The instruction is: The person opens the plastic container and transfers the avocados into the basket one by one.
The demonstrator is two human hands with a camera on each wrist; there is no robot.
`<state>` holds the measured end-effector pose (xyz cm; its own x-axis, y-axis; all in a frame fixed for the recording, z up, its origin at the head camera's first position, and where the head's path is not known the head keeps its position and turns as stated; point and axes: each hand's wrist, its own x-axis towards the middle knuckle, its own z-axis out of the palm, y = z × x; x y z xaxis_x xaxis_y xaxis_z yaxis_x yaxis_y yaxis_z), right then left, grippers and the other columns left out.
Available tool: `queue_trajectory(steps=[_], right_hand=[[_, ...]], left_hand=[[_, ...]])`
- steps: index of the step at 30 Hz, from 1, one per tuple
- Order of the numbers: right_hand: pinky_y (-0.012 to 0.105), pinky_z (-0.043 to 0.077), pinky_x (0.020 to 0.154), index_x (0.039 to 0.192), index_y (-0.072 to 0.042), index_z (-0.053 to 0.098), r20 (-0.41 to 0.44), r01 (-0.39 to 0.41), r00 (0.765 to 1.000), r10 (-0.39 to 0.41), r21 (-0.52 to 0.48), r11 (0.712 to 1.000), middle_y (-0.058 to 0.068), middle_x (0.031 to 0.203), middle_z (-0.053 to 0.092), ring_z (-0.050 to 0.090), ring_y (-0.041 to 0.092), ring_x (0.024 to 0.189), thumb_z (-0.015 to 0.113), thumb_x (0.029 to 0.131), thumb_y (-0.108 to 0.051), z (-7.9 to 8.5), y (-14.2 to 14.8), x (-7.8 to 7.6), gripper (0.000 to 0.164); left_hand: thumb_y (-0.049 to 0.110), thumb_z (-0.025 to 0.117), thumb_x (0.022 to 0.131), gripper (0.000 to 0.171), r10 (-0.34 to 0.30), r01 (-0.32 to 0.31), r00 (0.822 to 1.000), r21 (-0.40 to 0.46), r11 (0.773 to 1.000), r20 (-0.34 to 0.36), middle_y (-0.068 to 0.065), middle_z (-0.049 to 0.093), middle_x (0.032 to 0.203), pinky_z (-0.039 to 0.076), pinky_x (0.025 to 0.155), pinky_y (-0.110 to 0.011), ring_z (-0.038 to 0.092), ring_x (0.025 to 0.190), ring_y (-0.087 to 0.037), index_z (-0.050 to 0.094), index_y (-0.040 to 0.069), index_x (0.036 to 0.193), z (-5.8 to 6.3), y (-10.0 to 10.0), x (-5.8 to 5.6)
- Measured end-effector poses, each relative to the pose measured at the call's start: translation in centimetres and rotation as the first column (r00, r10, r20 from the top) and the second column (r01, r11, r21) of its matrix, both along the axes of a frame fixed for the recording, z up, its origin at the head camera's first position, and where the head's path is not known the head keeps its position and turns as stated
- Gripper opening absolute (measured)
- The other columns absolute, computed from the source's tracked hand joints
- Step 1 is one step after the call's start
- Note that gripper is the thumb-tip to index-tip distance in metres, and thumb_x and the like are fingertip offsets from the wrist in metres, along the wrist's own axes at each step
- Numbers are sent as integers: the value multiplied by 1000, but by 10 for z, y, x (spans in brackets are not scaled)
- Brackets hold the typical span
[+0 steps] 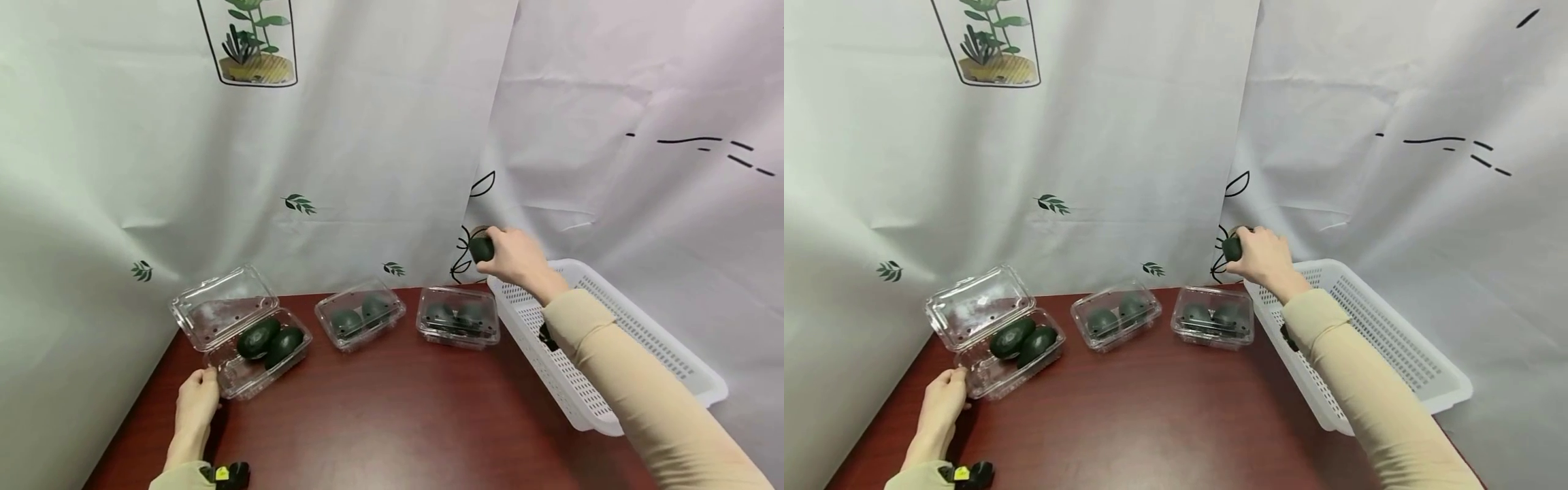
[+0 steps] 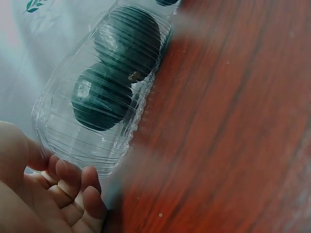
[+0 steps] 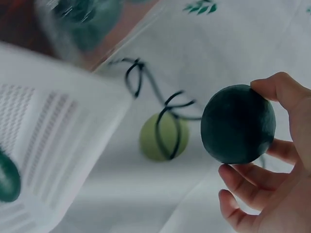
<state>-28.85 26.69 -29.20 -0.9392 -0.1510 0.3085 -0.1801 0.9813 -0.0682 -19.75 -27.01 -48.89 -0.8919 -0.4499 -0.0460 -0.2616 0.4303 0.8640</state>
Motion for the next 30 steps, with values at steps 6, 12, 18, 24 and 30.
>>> queue_trajectory(steps=[6,12,18,24,30], right_hand=[[47,40,60,107,-7,56,50,75,996,-76,11,997,13,86,57,54,32,72,72,73,-37,-7,33,2,49],[52,41,63,106,-5,55,86,97,992,-97,3,995,16,85,58,55,35,75,74,75,-37,-22,64,9,48],[50,43,58,102,-4,55,100,92,991,-92,0,996,16,82,60,56,36,71,77,74,-38,-46,86,15,49],[45,42,51,101,-4,56,178,130,976,-125,-11,992,16,79,59,55,34,68,78,73,-40,-75,99,17,50],[41,38,50,105,-5,56,251,143,959,-130,-33,989,15,81,57,53,30,67,76,73,-40,-90,101,18,51]], left_hand=[[31,26,104,44,4,-4,1000,15,1000,12,-12,48,77,42,54,-32,48,62,-21,51,-5,97,-1,-3,3],[31,27,104,44,8,-8,1000,11,1000,4,-13,48,78,44,55,-30,48,65,-20,51,-5,97,-2,-1,2],[31,27,104,44,4,-4,1000,6,1000,-1,-15,50,81,44,55,-30,49,65,-20,52,-6,99,-2,-1,2],[33,26,105,46,-1,1,1000,4,1000,6,-14,48,80,44,55,-30,49,66,-20,52,-5,100,-2,-2,1],[33,26,105,45,-7,7,1000,4,1000,11,-13,47,79,44,56,-31,49,66,-21,50,-4,98,-1,0,0]])
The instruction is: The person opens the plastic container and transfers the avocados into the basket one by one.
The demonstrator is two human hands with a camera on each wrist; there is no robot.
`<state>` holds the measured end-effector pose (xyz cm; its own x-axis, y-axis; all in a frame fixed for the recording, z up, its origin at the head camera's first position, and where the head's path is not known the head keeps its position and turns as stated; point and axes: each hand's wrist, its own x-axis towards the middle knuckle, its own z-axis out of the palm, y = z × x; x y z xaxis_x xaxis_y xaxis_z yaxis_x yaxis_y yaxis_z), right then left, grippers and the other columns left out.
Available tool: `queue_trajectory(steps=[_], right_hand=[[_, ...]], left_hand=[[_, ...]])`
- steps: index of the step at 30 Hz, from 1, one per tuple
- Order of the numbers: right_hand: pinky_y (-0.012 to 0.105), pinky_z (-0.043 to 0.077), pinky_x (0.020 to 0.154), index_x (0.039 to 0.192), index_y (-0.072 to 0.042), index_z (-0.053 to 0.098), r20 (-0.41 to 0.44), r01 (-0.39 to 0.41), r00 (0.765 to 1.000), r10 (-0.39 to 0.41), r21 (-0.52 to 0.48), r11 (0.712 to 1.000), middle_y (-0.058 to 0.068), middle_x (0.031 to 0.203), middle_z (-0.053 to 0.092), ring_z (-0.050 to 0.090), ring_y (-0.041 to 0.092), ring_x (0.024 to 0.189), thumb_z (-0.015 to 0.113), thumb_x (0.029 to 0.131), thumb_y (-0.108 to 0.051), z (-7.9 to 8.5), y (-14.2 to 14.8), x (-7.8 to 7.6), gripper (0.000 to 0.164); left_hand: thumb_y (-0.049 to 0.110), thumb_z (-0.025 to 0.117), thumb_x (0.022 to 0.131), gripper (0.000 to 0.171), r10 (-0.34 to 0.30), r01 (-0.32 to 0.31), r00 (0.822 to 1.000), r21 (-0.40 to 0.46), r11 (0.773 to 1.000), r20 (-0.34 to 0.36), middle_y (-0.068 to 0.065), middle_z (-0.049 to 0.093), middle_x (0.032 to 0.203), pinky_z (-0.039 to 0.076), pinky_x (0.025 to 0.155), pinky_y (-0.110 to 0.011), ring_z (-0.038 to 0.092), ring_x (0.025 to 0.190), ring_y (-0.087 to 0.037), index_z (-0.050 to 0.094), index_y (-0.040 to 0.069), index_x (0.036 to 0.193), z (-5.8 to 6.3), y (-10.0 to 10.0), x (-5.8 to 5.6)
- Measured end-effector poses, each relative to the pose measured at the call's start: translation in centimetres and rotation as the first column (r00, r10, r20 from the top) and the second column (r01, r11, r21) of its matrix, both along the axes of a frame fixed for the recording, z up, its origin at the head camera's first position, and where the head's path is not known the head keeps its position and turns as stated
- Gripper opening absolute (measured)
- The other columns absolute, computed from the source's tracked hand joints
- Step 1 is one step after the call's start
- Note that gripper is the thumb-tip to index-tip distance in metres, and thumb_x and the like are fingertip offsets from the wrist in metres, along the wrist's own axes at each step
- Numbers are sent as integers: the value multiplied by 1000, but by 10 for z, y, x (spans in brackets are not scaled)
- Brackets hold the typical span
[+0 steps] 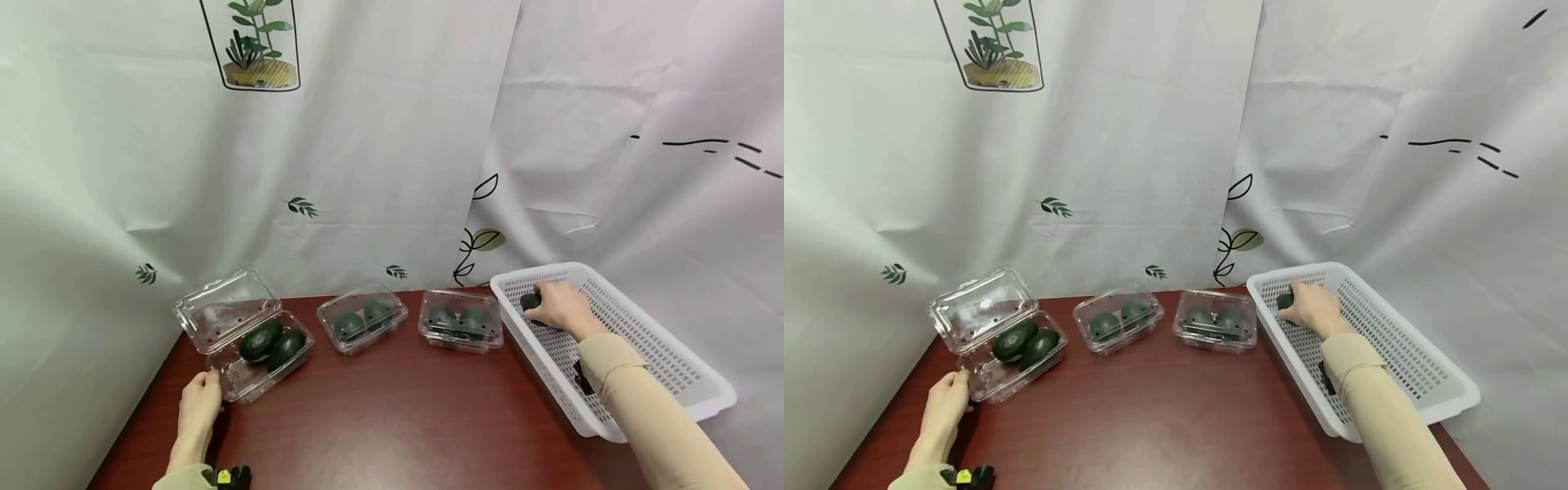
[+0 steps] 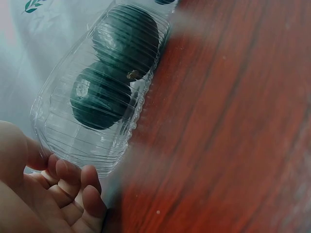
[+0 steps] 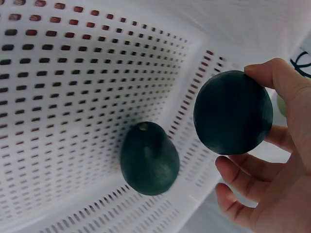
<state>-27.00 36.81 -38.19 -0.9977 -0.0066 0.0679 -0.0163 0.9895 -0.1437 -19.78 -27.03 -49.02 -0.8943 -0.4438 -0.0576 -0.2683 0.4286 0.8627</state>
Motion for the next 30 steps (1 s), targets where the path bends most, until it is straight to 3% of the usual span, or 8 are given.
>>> queue_trajectory(steps=[5,12,20,30], right_hand=[[46,41,52,109,-3,57,31,-3,1000,3,-2,1000,20,88,60,57,34,73,75,75,-41,-10,-1,0,55],[59,44,60,116,-1,57,55,-12,998,12,13,1000,30,102,61,60,50,89,72,77,-52,-22,-1,2,66],[58,44,60,114,-2,59,71,-7,997,6,18,1000,26,100,62,60,45,85,70,79,-50,-33,1,1,61],[62,45,65,126,2,55,86,-9,996,9,9,1000,31,111,59,59,49,92,68,82,-51,-35,1,2,70]], left_hand=[[33,27,104,44,-2,2,1000,4,1000,-11,-15,49,81,43,56,-32,49,66,-22,50,-3,94,1,1,0],[32,27,104,43,8,-8,1000,0,1000,-10,-14,49,79,42,56,-32,49,65,-22,50,-2,90,1,1,1],[32,27,104,43,14,-14,1000,-9,1000,-21,-9,46,68,43,56,-31,49,62,-21,48,0,86,2,2,2],[33,26,104,44,3,-3,1000,-7,1000,-12,-13,48,77,42,56,-33,49,65,-22,49,-2,92,1,1,2]])
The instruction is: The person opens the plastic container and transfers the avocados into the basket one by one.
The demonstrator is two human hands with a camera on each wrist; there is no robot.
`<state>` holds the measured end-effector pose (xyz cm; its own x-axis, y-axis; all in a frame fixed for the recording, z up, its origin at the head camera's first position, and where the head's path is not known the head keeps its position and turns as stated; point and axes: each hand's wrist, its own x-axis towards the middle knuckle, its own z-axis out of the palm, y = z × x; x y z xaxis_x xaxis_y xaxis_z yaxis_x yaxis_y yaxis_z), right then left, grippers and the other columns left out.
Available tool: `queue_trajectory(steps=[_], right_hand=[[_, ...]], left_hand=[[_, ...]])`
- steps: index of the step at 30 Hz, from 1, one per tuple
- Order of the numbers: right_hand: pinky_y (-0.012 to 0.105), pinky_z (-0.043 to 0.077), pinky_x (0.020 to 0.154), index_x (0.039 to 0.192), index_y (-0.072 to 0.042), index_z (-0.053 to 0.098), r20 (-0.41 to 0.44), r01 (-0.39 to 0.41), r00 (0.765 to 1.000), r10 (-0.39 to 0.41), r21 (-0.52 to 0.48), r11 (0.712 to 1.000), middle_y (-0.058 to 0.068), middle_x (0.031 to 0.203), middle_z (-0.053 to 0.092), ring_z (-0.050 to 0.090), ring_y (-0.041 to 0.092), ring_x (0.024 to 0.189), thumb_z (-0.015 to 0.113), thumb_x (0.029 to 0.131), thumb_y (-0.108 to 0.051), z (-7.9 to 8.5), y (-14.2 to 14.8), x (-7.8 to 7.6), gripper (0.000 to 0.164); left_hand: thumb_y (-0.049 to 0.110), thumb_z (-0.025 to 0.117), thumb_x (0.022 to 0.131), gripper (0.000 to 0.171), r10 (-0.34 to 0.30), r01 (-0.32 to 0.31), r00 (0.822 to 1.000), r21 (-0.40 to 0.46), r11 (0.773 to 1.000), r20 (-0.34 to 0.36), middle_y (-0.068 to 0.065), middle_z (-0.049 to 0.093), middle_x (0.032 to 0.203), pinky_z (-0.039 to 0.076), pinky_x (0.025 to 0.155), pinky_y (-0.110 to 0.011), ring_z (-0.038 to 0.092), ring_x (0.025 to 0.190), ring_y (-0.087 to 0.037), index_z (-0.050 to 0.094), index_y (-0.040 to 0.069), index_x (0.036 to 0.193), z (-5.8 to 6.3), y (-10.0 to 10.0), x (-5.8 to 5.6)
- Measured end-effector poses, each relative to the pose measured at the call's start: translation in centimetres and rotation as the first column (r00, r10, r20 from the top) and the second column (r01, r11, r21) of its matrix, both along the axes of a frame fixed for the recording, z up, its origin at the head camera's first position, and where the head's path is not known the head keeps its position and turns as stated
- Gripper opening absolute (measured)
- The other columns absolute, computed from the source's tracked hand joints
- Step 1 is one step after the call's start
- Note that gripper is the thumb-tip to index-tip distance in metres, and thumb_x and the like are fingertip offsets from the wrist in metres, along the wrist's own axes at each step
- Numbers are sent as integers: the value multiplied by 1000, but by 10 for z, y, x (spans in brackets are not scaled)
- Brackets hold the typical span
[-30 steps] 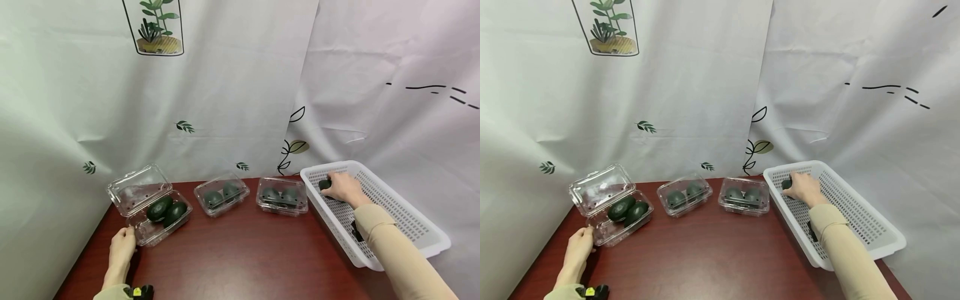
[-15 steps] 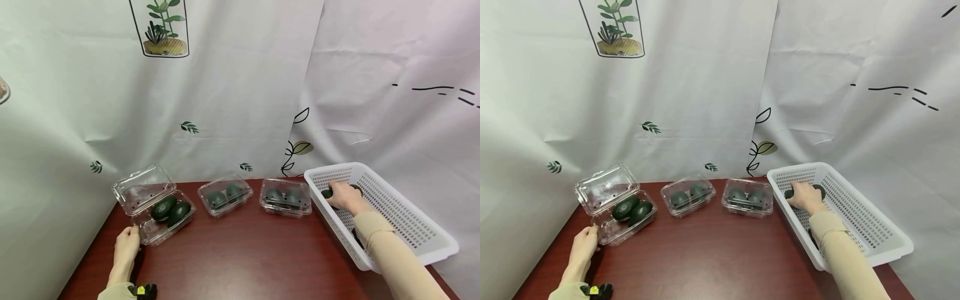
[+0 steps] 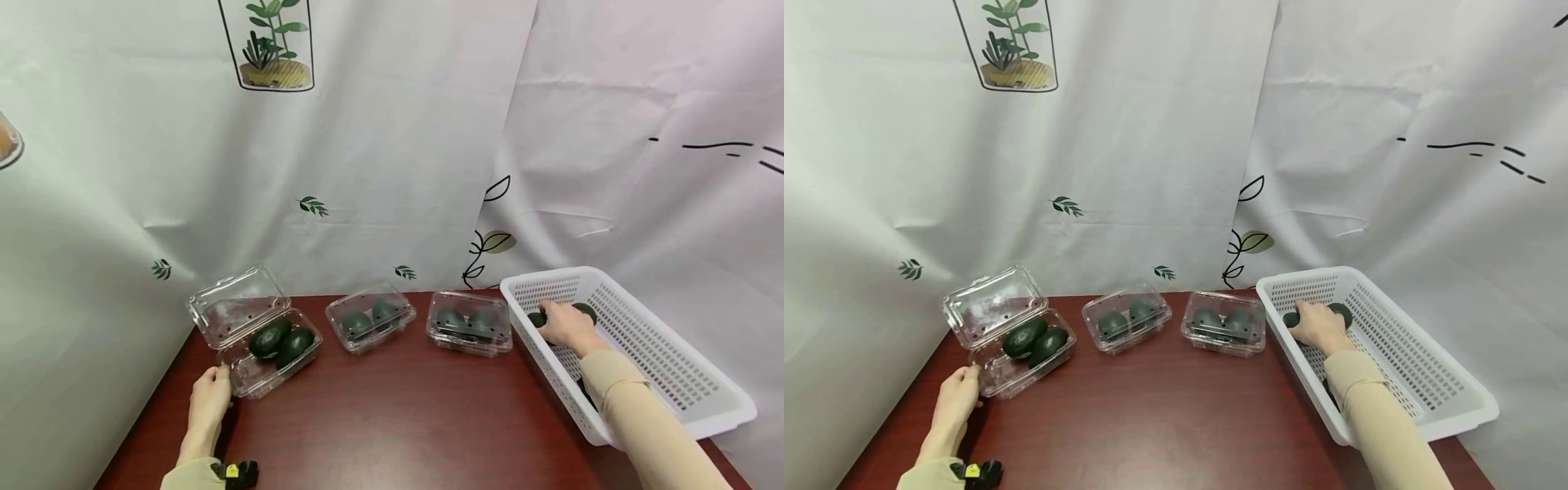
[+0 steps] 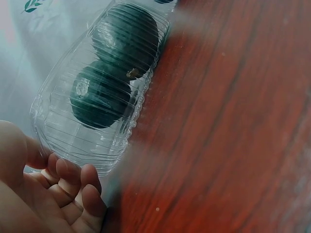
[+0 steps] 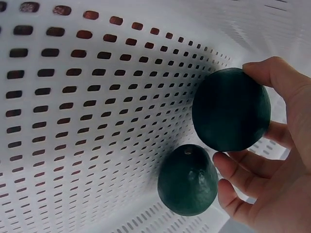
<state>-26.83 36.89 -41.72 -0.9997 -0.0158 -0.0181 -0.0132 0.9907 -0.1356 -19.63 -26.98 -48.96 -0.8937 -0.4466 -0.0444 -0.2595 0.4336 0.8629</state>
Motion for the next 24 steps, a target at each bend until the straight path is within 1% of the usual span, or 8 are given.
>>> queue_trajectory(steps=[5,11,16,19,24], right_hand=[[63,44,67,126,2,54,4,1,1000,-1,-8,1000,31,112,59,58,49,94,68,82,-51,1,0,2,70],[64,42,69,130,1,52,-36,-21,999,21,8,1000,33,117,57,55,51,100,67,82,-50,1,0,3,72],[72,35,81,140,-1,45,-46,-35,998,37,37,999,38,131,43,42,58,117,65,84,-53,3,-2,6,79],[75,29,87,144,-4,41,-49,-39,998,41,45,998,39,137,36,35,59,122,66,84,-52,7,-3,6,81],[78,24,91,147,-6,35,-55,-54,997,56,27,998,39,139,31,32,61,123,72,81,-49,21,-2,5,87]], left_hand=[[33,26,105,44,-2,2,1000,-3,1000,0,-14,49,79,42,57,-33,49,65,-22,50,-3,94,0,0,-1],[33,26,105,45,-5,5,1000,-2,1000,3,-14,49,79,42,57,-33,49,66,-22,50,-3,96,0,0,0],[33,25,105,45,-7,7,1000,0,1000,5,-14,49,81,42,57,-33,49,67,-22,50,-3,97,0,0,-1],[33,25,105,45,0,0,1000,0,1000,6,-14,49,81,43,58,-33,49,67,-22,50,-3,97,1,1,-1],[33,26,105,44,5,-5,1000,4,1000,11,-14,49,82,43,58,-32,49,67,-22,51,-3,98,2,1,0]])
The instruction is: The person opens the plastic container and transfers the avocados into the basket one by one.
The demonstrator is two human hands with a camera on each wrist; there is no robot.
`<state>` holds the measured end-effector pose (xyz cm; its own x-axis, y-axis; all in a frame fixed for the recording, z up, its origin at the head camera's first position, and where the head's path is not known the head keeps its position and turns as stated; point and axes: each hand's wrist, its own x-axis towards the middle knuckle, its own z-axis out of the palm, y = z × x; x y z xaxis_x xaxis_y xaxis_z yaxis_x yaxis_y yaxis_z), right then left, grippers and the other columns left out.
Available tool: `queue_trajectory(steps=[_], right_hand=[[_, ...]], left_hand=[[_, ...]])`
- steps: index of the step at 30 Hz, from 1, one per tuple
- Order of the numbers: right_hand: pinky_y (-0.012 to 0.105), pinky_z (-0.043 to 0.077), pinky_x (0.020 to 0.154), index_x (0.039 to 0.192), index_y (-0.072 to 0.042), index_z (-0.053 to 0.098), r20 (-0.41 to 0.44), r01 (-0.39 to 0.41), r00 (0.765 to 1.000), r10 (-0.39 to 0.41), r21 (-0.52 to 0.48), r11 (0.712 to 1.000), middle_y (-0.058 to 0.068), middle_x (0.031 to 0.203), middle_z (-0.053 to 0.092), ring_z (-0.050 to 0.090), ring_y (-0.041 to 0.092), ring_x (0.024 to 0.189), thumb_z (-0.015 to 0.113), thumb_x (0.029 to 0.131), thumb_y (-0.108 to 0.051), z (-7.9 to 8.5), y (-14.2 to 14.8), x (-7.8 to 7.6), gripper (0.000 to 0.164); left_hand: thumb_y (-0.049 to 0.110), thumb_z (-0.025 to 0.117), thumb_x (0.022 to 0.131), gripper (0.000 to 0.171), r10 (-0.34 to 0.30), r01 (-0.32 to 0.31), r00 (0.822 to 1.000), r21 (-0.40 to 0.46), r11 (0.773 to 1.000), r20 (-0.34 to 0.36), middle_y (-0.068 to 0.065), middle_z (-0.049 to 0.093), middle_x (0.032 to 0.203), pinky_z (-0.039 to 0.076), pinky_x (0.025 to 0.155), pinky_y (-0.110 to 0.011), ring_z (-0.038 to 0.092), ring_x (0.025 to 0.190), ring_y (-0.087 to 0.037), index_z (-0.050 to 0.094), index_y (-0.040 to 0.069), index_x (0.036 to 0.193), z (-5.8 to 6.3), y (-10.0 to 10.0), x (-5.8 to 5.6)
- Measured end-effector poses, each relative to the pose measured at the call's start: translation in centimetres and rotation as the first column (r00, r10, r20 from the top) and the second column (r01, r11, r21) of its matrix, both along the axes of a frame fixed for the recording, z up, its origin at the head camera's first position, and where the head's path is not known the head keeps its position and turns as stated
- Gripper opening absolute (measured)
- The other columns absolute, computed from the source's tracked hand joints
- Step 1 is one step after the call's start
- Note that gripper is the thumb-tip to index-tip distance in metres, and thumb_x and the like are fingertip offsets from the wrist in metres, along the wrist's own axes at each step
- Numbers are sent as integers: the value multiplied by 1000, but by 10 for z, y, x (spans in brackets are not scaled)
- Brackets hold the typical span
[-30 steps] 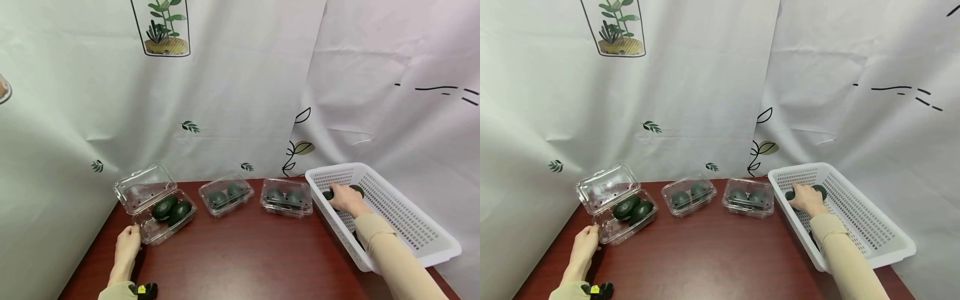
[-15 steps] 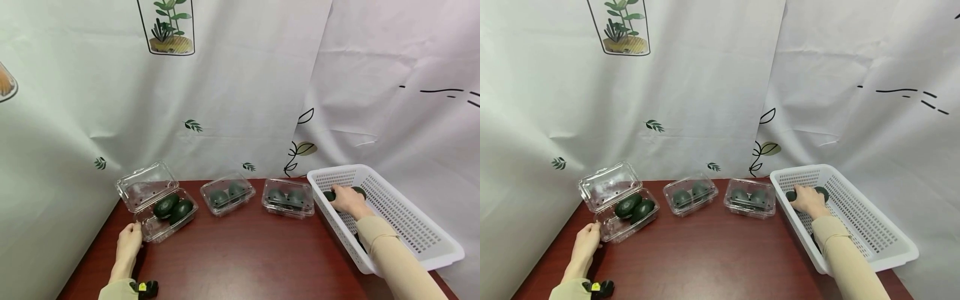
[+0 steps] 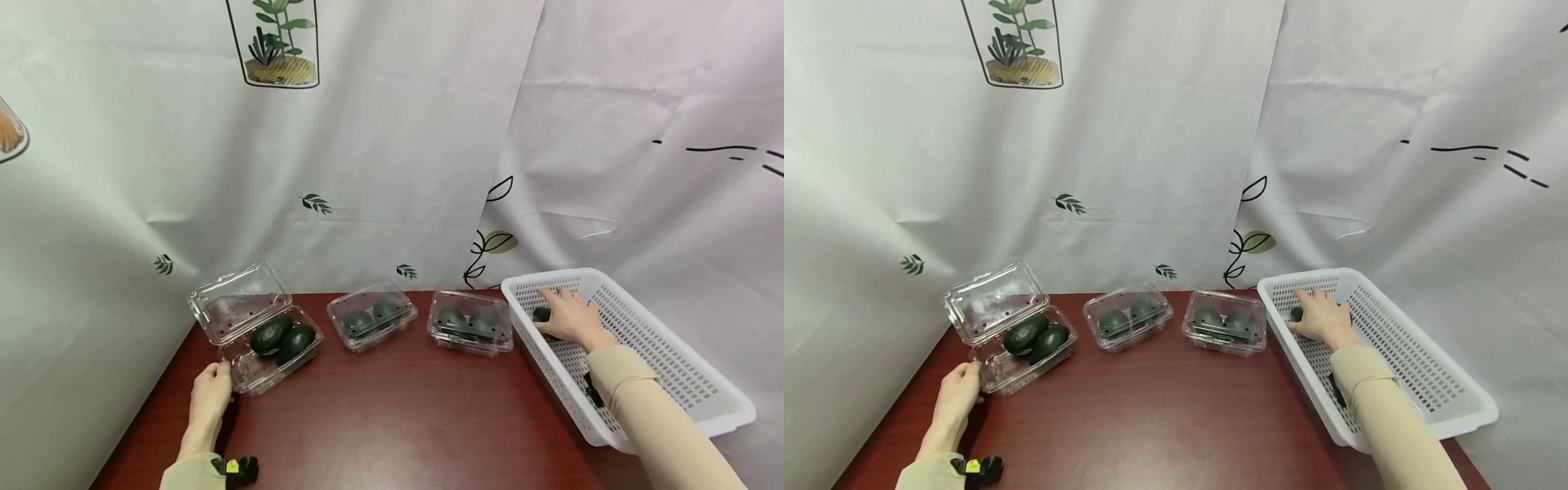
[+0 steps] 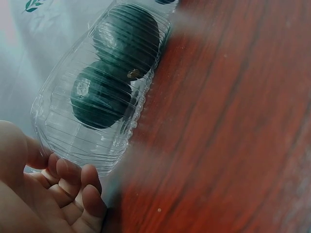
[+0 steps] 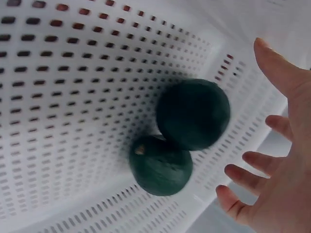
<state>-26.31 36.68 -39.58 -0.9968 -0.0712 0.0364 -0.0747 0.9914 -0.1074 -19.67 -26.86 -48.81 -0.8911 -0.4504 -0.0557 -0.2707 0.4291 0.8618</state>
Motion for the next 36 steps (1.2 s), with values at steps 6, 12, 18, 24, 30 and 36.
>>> queue_trajectory(steps=[6,12,18,24,30,36], right_hand=[[78,16,95,148,-5,31,0,14,1000,-14,-29,999,39,143,25,25,62,126,71,82,-53,19,-1,-6,91],[76,22,94,147,-1,34,-55,5,998,-7,-31,1000,37,142,28,27,59,126,62,92,-46,38,-12,-13,76],[74,23,97,145,-2,37,-97,-50,994,49,-15,999,34,142,32,28,55,129,58,95,-35,53,-39,-18,64],[70,28,97,142,-4,44,-164,-128,978,128,15,992,32,141,37,34,52,127,60,93,-28,58,-73,-22,57],[63,35,92,138,-6,51,-197,-219,953,230,75,973,25,138,45,39,45,125,62,92,-27,59,-119,-27,52],[59,35,98,137,-11,53,-185,-307,928,322,109,946,19,139,48,40,39,128,62,94,-30,56,-169,-31,48]], left_hand=[[32,27,105,44,-2,2,1000,2,1000,-7,-14,50,81,43,57,-33,50,65,-21,51,-4,97,-1,-1,0],[32,28,105,43,4,-4,1000,-2,1000,-1,-15,50,81,43,57,-33,50,65,-21,51,-3,97,0,-1,0],[31,28,105,42,1,-1,1000,-1,1000,-3,-15,50,81,43,57,-33,50,66,-22,51,-3,96,0,-1,1],[32,27,105,43,-5,5,1000,0,1000,-10,-15,51,81,43,57,-33,50,66,-21,50,-4,96,0,-1,0],[31,28,105,42,3,-3,1000,-1,1000,-12,-14,50,79,43,56,-33,49,65,-22,49,-2,91,-2,-2,0],[32,27,105,43,-4,4,1000,-1,1000,-22,-14,49,79,43,56,-33,50,65,-22,50,-2,92,-3,-1,-1]])
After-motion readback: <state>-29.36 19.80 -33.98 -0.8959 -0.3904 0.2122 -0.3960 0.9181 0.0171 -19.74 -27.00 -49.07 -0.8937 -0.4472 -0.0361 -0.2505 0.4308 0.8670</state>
